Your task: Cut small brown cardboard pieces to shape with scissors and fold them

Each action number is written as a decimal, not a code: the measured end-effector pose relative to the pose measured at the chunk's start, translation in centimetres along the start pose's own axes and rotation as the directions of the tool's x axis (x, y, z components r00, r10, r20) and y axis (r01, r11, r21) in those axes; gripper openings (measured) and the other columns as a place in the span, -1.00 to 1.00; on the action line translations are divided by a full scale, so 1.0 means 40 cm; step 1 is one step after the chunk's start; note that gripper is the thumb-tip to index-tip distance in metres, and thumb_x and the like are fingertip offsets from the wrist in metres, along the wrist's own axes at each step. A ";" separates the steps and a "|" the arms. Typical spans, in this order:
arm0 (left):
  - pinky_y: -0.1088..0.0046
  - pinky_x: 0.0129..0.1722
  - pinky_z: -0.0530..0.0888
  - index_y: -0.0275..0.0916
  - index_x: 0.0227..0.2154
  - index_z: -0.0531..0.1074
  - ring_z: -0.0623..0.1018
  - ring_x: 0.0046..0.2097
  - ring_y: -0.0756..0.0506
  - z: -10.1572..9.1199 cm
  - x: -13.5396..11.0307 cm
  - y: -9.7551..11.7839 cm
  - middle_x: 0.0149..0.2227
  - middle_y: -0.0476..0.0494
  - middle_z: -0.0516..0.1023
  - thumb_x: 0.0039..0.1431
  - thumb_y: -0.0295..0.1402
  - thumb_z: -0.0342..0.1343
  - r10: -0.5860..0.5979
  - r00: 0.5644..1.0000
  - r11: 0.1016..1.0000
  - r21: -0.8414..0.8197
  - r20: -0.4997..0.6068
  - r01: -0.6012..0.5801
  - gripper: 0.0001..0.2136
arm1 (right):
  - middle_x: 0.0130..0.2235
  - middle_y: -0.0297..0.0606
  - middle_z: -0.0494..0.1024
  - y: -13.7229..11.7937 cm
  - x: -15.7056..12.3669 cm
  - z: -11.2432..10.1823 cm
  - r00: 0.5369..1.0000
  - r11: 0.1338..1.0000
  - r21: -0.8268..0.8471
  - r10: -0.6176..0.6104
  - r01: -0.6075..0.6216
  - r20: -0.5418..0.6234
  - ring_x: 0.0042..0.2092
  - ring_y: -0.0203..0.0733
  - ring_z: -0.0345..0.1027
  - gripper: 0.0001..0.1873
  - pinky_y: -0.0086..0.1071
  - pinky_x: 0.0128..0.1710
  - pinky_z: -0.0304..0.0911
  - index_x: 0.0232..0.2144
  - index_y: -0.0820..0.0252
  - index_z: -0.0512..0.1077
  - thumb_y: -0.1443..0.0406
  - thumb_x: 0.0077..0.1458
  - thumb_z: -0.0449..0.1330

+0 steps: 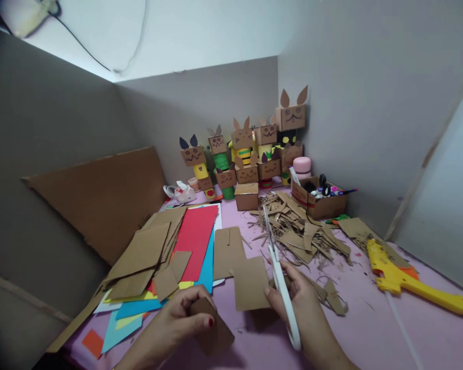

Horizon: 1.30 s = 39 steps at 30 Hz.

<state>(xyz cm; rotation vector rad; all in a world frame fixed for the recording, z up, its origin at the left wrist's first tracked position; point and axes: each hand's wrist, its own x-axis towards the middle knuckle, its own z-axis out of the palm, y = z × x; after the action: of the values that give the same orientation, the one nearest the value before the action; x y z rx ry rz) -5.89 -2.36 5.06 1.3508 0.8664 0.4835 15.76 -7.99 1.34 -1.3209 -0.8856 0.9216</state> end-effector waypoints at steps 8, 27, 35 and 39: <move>0.34 -0.05 0.32 -0.23 -0.55 0.49 0.26 0.12 -0.23 -0.003 0.033 -0.032 0.10 -0.15 0.25 -0.10 -0.29 0.27 0.313 0.949 0.948 -0.055 -0.034 -0.314 -0.87 | -0.27 -0.18 0.53 0.009 -0.031 0.014 0.901 0.986 -0.005 -0.152 0.168 0.407 -0.27 -0.09 0.40 -0.48 -0.32 -0.29 0.29 0.00 0.16 0.25 0.29 -0.07 0.19; 0.41 -0.32 0.41 -0.20 -0.36 0.40 0.52 -0.37 -0.06 0.065 0.043 -0.045 -0.41 -0.01 0.54 -0.09 -0.35 0.29 0.184 0.979 0.937 -0.284 -0.089 -0.202 -0.78 | -0.48 -0.44 0.37 0.018 -0.034 0.046 0.952 0.942 0.324 -0.016 -0.088 0.305 -0.48 -0.32 0.21 -0.36 -0.47 -0.49 0.11 -0.03 0.12 0.22 0.15 -0.17 0.33; 0.39 -0.29 0.42 -0.10 -0.12 0.31 0.51 -0.24 -0.11 0.062 0.057 -0.060 -0.19 -0.10 0.47 -0.13 -0.27 0.31 0.224 0.941 0.915 -0.278 -0.253 -0.292 -0.53 | -0.36 -0.32 0.47 0.008 -0.038 0.061 0.923 0.971 0.214 0.015 -0.105 0.385 -0.34 -0.18 0.37 -0.45 -0.32 -0.27 0.29 -0.14 0.13 0.30 0.31 -0.26 0.33; 0.32 -0.19 0.42 -0.18 -0.11 0.32 0.50 -0.14 -0.19 0.063 0.064 -0.063 -0.13 -0.24 0.50 -0.17 -0.22 0.32 0.196 0.968 0.907 -0.348 -0.155 -0.239 -0.48 | -0.29 -0.27 0.51 0.009 -0.028 0.063 0.964 0.910 0.396 0.016 -0.124 0.266 -0.31 -0.15 0.41 -0.39 -0.32 -0.28 0.30 -0.12 0.12 0.23 0.20 -0.24 0.36</move>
<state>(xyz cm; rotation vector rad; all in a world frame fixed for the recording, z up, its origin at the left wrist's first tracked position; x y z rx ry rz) -2.82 -2.52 1.92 1.0856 0.6801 0.8628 13.01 -8.04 1.11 -0.8856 -0.7870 1.2808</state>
